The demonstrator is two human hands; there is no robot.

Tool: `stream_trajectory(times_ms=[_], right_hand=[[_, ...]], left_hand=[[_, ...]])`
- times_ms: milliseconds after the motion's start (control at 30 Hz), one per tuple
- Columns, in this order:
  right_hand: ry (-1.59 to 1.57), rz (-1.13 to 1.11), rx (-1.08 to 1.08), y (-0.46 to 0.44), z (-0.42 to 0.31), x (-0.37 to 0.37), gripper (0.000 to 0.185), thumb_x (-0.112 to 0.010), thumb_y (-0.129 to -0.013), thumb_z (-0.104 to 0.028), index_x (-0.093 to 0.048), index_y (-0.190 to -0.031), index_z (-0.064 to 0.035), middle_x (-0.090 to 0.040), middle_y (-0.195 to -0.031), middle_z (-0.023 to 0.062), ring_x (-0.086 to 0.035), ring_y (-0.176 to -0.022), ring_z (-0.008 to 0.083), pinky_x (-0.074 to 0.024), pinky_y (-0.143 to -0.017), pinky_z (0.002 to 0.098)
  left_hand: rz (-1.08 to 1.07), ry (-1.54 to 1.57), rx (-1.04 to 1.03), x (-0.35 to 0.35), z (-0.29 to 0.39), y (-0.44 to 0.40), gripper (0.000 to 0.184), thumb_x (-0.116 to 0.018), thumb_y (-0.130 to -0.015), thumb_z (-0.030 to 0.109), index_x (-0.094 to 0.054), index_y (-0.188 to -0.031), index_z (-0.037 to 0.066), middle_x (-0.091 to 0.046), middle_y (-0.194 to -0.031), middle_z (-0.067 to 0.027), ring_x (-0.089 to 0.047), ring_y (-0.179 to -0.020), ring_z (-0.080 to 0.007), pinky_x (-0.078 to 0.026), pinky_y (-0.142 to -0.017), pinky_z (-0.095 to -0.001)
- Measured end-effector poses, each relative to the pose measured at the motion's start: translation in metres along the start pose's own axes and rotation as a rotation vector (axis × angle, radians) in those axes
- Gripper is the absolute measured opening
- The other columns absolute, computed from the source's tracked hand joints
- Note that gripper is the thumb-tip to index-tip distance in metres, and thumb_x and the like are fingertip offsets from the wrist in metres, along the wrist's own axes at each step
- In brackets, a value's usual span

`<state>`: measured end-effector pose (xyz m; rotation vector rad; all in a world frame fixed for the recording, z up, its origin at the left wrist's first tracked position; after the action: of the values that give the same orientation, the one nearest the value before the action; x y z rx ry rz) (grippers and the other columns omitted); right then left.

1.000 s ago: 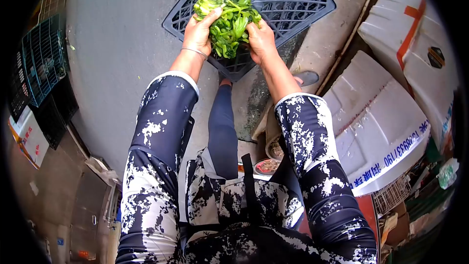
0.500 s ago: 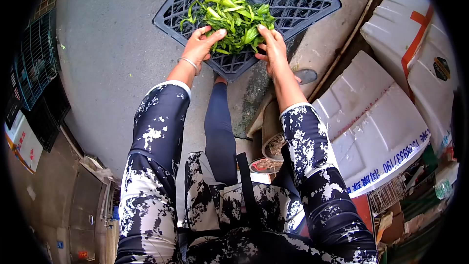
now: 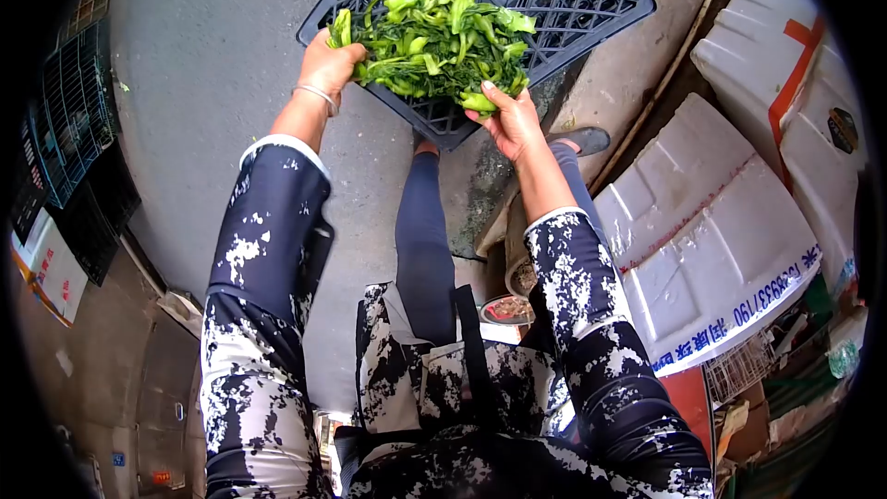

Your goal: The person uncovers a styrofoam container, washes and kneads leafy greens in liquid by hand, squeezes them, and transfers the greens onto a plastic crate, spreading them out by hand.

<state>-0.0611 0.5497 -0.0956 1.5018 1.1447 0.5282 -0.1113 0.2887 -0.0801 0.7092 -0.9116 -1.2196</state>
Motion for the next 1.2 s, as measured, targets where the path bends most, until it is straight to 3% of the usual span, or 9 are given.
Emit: stream_trajectory(times_ms=[167,233,367,533,733,867,933,1000,1200], right_hand=[[0.637,0.458,0.199,0.003,0.009,0.022,0.062,-0.069,-0.078,-0.013,-0.031,-0.126,-0.0057,-0.052,-0.106,0.019,-0.058,-0.092,0.0281,-0.0506,-0.074,0.0377],[0.929,0.631,0.376,0.026,-0.015,0.007,0.067,-0.073,-0.071,-0.019,-0.037,-0.127,-0.0094,-0.048,-0.11,0.0212,-0.046,-0.108,0.0321,-0.037,-0.093,0.0405],[1.406,0.387,1.014,0.024,-0.048,-0.035,0.05,-0.071,-0.068,-0.024,-0.055,-0.113,-0.0117,-0.052,-0.112,0.0113,-0.047,-0.107,0.0301,-0.037,-0.091,0.0398],[1.772,0.141,0.726,-0.02,-0.055,-0.089,0.086,-0.079,-0.055,-0.042,-0.042,-0.126,-0.0103,-0.055,-0.109,0.015,-0.051,-0.105,0.0309,-0.0412,-0.087,0.0409],[1.363,-0.121,0.777,-0.047,-0.085,-0.122,0.024,-0.069,-0.063,-0.025,-0.054,-0.071,-0.0087,-0.061,-0.066,0.0087,-0.058,-0.059,0.0197,-0.0453,-0.058,0.0354],[1.151,-0.243,0.526,-0.069,-0.112,-0.156,0.033,-0.067,-0.076,-0.027,-0.06,-0.097,-0.0014,-0.065,-0.088,0.0135,-0.062,-0.081,0.026,-0.0477,-0.074,0.036],[1.389,-0.082,0.617,-0.048,-0.131,-0.162,0.019,-0.067,-0.071,-0.007,-0.06,-0.088,-0.0021,-0.063,-0.075,0.0079,-0.058,-0.065,0.013,-0.0476,-0.061,0.0281],[1.731,-0.011,0.701,-0.072,-0.12,-0.133,0.052,-0.077,-0.063,-0.038,-0.06,-0.105,-0.0118,-0.064,-0.076,0.0089,-0.064,-0.079,0.0234,-0.0487,-0.074,0.0355],[1.979,-0.098,0.697,-0.047,-0.077,-0.118,0.066,-0.078,-0.057,-0.04,-0.058,-0.114,-0.0157,-0.048,-0.124,0.0123,-0.048,-0.114,0.0311,-0.0418,-0.092,0.0412]], left_hand=[[0.291,-0.284,-0.148,0.011,-0.026,-0.033,0.043,-0.065,-0.073,0.005,-0.048,-0.112,-0.003,-0.059,-0.097,-0.0094,-0.061,-0.079,-0.0187,-0.052,-0.063,-0.0279],[0.598,-0.41,-0.19,-0.003,-0.023,-0.009,0.062,-0.074,-0.062,0.016,-0.045,-0.113,-0.005,-0.051,-0.108,-0.0239,-0.054,-0.098,-0.0357,-0.043,-0.089,-0.0383],[0.717,-0.425,-0.153,-0.039,-0.026,0.027,0.051,-0.076,-0.06,0.023,-0.048,-0.096,0.002,-0.051,-0.095,-0.0181,-0.051,-0.086,-0.028,-0.043,-0.081,-0.0363],[0.47,0.475,0.577,-0.108,-0.068,0.028,0.038,-0.073,-0.069,0.029,-0.049,-0.09,0.007,-0.053,-0.087,-0.0104,-0.052,-0.065,-0.0219,-0.045,-0.053,-0.0347],[0.422,0.74,0.422,-0.103,-0.057,0.027,0.023,-0.063,-0.072,0.008,-0.048,-0.089,0.005,-0.054,-0.081,-0.0097,-0.057,-0.064,-0.0241,-0.052,-0.053,-0.0342],[0.5,0.635,0.193,-0.068,-0.083,0.042,0.02,-0.055,-0.074,-0.006,-0.048,-0.09,0.002,-0.056,-0.085,-0.0088,-0.06,-0.068,-0.019,-0.055,-0.055,-0.03],[0.412,0.587,0.2,-0.057,-0.095,0.044,0.023,-0.055,-0.074,-0.007,-0.047,-0.093,0.003,-0.056,-0.088,-0.0091,-0.06,-0.072,-0.0194,-0.055,-0.056,-0.0304],[0.323,0.538,0.206,-0.058,-0.094,0.045,0.025,-0.056,-0.074,-0.007,-0.047,-0.095,0.003,-0.056,-0.091,-0.0094,-0.061,-0.075,-0.0197,-0.056,-0.057,-0.0308],[0.658,-0.478,-0.36,-0.06,-0.019,0.061,0.074,-0.074,-0.062,0.011,-0.036,-0.126,0.01,-0.042,-0.12,-0.0207,-0.041,-0.115,-0.0335,-0.038,-0.09,-0.0453]])
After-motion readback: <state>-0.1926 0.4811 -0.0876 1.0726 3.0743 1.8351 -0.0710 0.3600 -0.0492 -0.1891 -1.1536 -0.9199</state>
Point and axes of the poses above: each hand's wrist, its own y-axis away from the middle knuckle, its own x-axis out of the back of the hand, z = x × y, the point moved 4 cm from there along -y, towards the middle knuckle
